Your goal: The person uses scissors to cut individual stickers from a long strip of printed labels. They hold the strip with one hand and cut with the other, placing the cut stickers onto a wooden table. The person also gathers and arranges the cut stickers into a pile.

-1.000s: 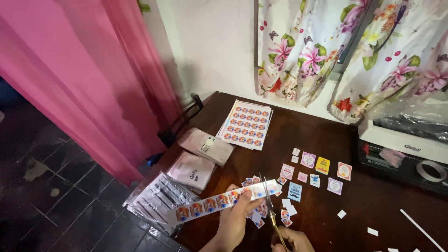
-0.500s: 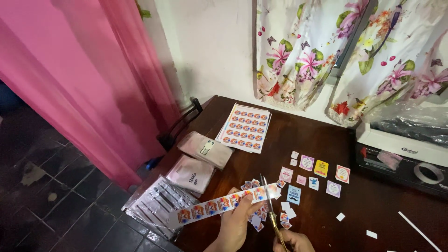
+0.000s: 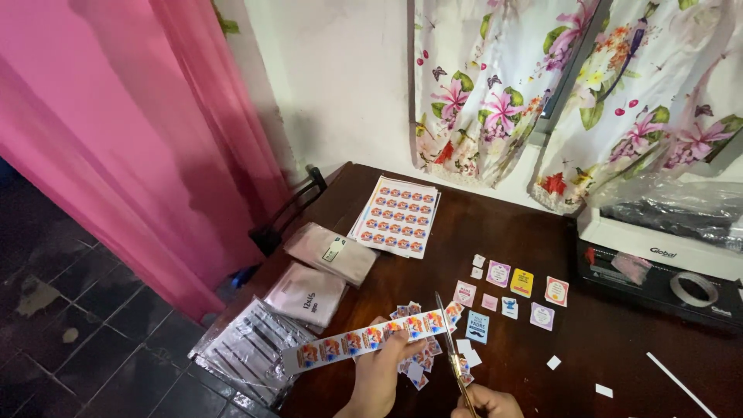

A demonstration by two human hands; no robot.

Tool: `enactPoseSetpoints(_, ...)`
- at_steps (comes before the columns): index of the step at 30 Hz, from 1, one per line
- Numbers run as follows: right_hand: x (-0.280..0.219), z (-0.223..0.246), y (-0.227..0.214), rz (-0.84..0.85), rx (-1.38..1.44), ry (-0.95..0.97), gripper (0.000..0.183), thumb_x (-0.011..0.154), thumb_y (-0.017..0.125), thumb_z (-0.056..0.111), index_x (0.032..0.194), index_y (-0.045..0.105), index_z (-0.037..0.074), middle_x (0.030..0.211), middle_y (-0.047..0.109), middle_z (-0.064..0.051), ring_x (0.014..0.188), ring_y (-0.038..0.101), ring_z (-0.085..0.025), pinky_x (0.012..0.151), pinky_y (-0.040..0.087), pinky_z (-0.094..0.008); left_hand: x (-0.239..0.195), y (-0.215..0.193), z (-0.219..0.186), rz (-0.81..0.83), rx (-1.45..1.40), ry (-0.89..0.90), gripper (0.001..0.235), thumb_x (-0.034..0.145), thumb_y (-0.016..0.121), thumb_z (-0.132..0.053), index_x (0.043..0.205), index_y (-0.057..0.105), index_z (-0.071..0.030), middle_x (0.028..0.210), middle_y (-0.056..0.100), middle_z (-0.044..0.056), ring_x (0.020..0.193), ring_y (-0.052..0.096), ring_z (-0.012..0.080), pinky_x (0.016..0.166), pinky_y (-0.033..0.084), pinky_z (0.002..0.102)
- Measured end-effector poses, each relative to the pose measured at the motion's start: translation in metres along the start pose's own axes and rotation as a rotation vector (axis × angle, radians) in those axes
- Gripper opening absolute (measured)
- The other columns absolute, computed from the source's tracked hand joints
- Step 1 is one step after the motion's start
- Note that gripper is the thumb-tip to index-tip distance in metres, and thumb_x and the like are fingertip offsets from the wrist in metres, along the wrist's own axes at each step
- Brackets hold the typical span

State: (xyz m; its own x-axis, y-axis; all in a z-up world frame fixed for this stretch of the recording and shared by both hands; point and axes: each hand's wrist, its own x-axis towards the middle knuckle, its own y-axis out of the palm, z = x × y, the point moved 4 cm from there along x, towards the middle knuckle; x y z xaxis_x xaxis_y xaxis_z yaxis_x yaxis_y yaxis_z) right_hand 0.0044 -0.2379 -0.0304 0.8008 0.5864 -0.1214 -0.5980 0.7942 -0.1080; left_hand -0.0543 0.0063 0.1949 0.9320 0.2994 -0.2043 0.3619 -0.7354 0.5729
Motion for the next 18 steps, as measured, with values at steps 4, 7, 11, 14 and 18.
enactPoseSetpoints(4,0.001,-0.011,-0.007,0.076,-0.023,0.039,0.014,0.085,0.084,0.016,0.088,0.078,0.004,0.074,0.076,-0.006,0.072,0.076,-0.014,0.072,0.057,-0.029,0.005,-0.006,0.005,-0.103,0.011,-0.017,0.023,0.092,0.064,-0.013,0.107,0.060,0.005,0.103,0.071,0.017,0.095,0.075,0.0251,0.092,0.063,0.039)
enactPoseSetpoints(7,0.009,-0.053,-0.010,0.118,-0.017,-0.159,0.032,0.085,0.077,0.023,0.115,0.075,0.012,0.092,0.081,-0.006,0.082,0.079,-0.015,0.078,0.060,-0.031,0.002,0.003,-0.003,-0.100,-0.015,-0.031,0.025,0.092,0.065,-0.014,0.108,0.061,0.005,0.105,0.072,0.017,0.097,0.076,0.0235,0.094,0.064,0.038)
enactPoseSetpoints(11,0.008,-0.038,-0.006,0.112,-0.055,-0.149,0.027,0.083,0.080,0.023,0.107,0.076,0.010,0.089,0.081,-0.006,0.082,0.080,-0.016,0.078,0.060,-0.032,0.003,0.005,0.004,-0.002,0.000,-0.014,0.028,0.094,0.064,-0.016,0.113,0.061,0.004,0.106,0.071,0.017,0.094,0.074,0.0220,0.091,0.063,0.036)
enactPoseSetpoints(14,0.007,-0.016,0.000,0.099,-0.111,-0.140,0.023,0.081,0.086,0.024,0.096,0.077,0.009,0.085,0.081,-0.007,0.082,0.080,-0.018,0.077,0.061,-0.034,0.003,0.009,0.007,0.021,-0.036,-0.006,0.033,0.092,0.064,-0.015,0.121,0.059,0.001,0.107,0.071,0.016,0.095,0.073,0.0209,0.089,0.063,0.037)
enactPoseSetpoints(18,0.005,0.007,0.006,0.054,-0.169,-0.067,0.023,0.077,0.092,0.024,0.086,0.079,0.008,0.080,0.081,-0.007,0.082,0.081,-0.018,0.078,0.061,-0.035,0.001,0.010,0.006,0.035,0.041,-0.029,0.039,0.093,0.066,-0.017,0.125,0.057,0.004,0.109,0.071,0.017,0.097,0.073,0.0227,0.092,0.063,0.036)
